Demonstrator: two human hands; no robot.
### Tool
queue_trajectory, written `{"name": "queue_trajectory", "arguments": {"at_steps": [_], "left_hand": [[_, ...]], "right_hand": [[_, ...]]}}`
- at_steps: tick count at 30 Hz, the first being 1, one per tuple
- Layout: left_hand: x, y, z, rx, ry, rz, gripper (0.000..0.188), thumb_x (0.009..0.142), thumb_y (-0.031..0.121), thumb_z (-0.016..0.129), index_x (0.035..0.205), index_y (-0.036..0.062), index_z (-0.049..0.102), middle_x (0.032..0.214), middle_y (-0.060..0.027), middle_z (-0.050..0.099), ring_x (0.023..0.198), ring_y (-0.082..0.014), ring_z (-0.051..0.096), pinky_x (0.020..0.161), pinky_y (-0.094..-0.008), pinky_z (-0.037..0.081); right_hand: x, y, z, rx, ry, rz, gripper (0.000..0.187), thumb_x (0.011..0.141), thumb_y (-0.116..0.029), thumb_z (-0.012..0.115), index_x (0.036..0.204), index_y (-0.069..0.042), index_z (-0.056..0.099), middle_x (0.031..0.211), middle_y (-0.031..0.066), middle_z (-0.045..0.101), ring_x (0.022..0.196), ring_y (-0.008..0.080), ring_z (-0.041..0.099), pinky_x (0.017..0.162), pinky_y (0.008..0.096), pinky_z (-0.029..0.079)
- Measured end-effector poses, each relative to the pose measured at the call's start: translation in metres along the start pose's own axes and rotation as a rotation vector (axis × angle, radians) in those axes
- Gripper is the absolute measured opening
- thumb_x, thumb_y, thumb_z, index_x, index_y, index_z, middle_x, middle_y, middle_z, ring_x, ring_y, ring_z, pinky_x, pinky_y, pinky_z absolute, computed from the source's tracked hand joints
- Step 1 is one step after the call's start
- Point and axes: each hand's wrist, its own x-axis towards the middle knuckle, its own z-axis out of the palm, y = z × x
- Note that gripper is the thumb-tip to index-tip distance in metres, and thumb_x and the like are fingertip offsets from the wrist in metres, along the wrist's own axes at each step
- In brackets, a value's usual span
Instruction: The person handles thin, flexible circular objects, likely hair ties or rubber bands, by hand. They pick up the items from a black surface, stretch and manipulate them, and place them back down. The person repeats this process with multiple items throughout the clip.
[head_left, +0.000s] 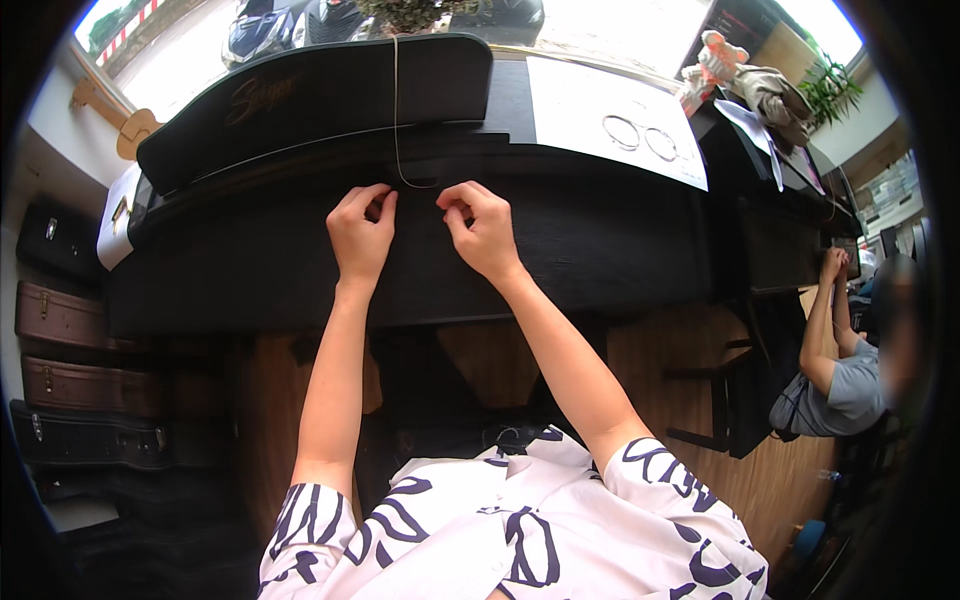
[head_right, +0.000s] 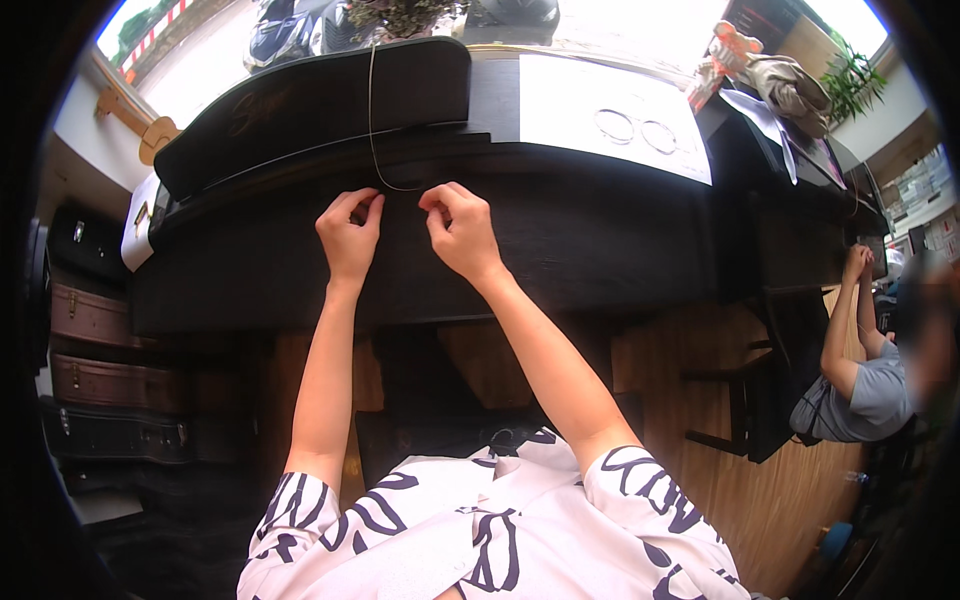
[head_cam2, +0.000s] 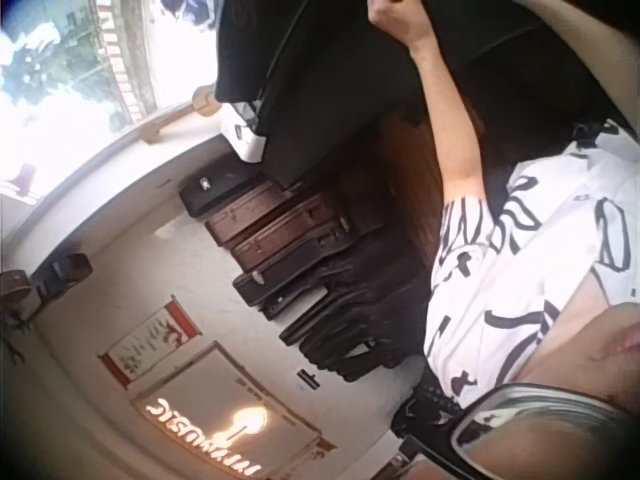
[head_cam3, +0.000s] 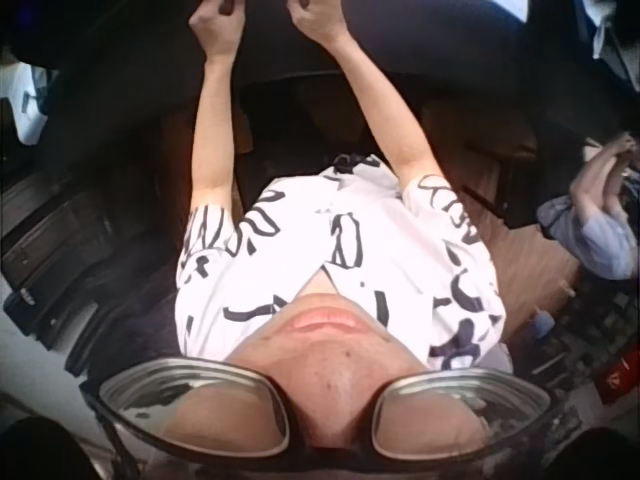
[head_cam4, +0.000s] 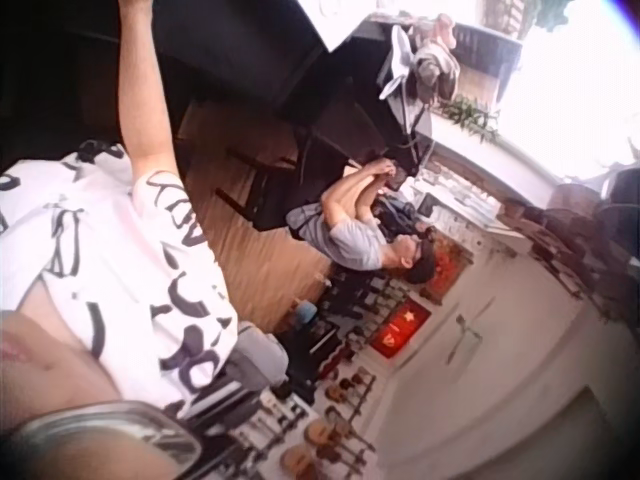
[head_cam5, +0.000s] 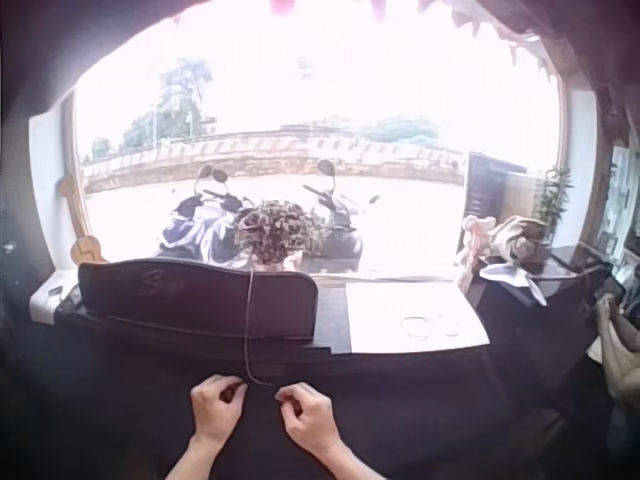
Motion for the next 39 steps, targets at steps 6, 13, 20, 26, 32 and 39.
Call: {"name": "queue_trajectory", "arguments": {"at_steps": [6, 13, 20, 26, 32, 39], "left_hand": [[-0.003, -0.005, -0.001, 0.050, -0.004, 0.009, 0.007, 0.083, 0.001, 0.074, 0.090, 0.0005, 0.074, 0.077, -0.0081, 0.069, 0.057, -0.0153, 0.060, 0.055, -0.0293, 0.045], [-0.003, -0.005, 0.000, 0.005, 0.000, -0.009, 0.007, 0.082, 0.000, 0.073, 0.089, 0.0004, 0.074, 0.076, -0.0084, 0.068, 0.057, -0.0158, 0.060, 0.056, -0.0289, 0.046], [-0.004, -0.009, 0.000, -0.008, 0.002, -0.055, 0.005, 0.083, 0.001, 0.073, 0.089, 0.0002, 0.074, 0.075, -0.0066, 0.068, 0.056, -0.0115, 0.058, 0.054, -0.0257, 0.044], [-0.004, -0.005, 0.000, -0.042, 0.018, -0.064, 0.004, 0.083, 0.000, 0.073, 0.087, -0.0001, 0.073, 0.073, -0.0073, 0.067, 0.054, -0.0132, 0.058, 0.053, -0.0273, 0.045], [-0.003, -0.007, 0.001, -0.047, 0.007, -0.081, 0.005, 0.085, 0.001, 0.073, 0.089, -0.0010, 0.073, 0.073, -0.0062, 0.066, 0.055, -0.0104, 0.056, 0.053, -0.0258, 0.043], [-0.004, -0.006, 0.000, 0.002, -0.013, -0.029, 0.004, 0.089, 0.004, 0.069, 0.089, -0.0004, 0.070, 0.071, -0.0069, 0.064, 0.056, -0.0119, 0.057, 0.053, -0.0275, 0.043]], "right_hand": [[-0.001, 0.004, -0.001, -0.015, -0.028, -0.006, 0.012, 0.083, 0.008, 0.059, 0.088, 0.003, 0.068, 0.082, 0.0109, 0.068, 0.068, 0.0179, 0.068, 0.062, 0.0273, 0.053], [-0.003, 0.006, 0.000, -0.072, 0.187, 0.041, 0.009, 0.084, 0.006, 0.059, 0.085, 0.002, 0.067, 0.078, 0.0125, 0.067, 0.063, 0.0215, 0.066, 0.058, 0.0306, 0.051], [-0.004, 0.009, -0.006, 0.037, 0.156, 0.102, 0.009, 0.085, 0.005, 0.060, 0.087, 0.001, 0.068, 0.078, 0.0103, 0.068, 0.063, 0.0161, 0.065, 0.059, 0.0275, 0.051], [0.003, 0.012, -0.100, -0.497, 0.380, 0.049, 0.027, 0.084, 0.000, 0.060, 0.109, -0.004, 0.069, 0.069, 0.0112, 0.067, 0.057, 0.0243, 0.065, 0.058, 0.0356, 0.053], [0.029, 0.025, -0.177, -0.948, 0.233, 0.367, 0.040, 0.084, -0.007, 0.064, 0.124, -0.007, 0.064, 0.072, 0.0143, 0.071, 0.068, 0.0333, 0.071, 0.068, 0.0463, 0.056], [0.013, 0.026, -0.170, -0.590, 0.312, 0.047, 0.015, 0.087, -0.007, 0.072, 0.102, -0.008, 0.073, 0.075, 0.0102, 0.070, 0.061, 0.0251, 0.068, 0.059, 0.0353, 0.052]]}}
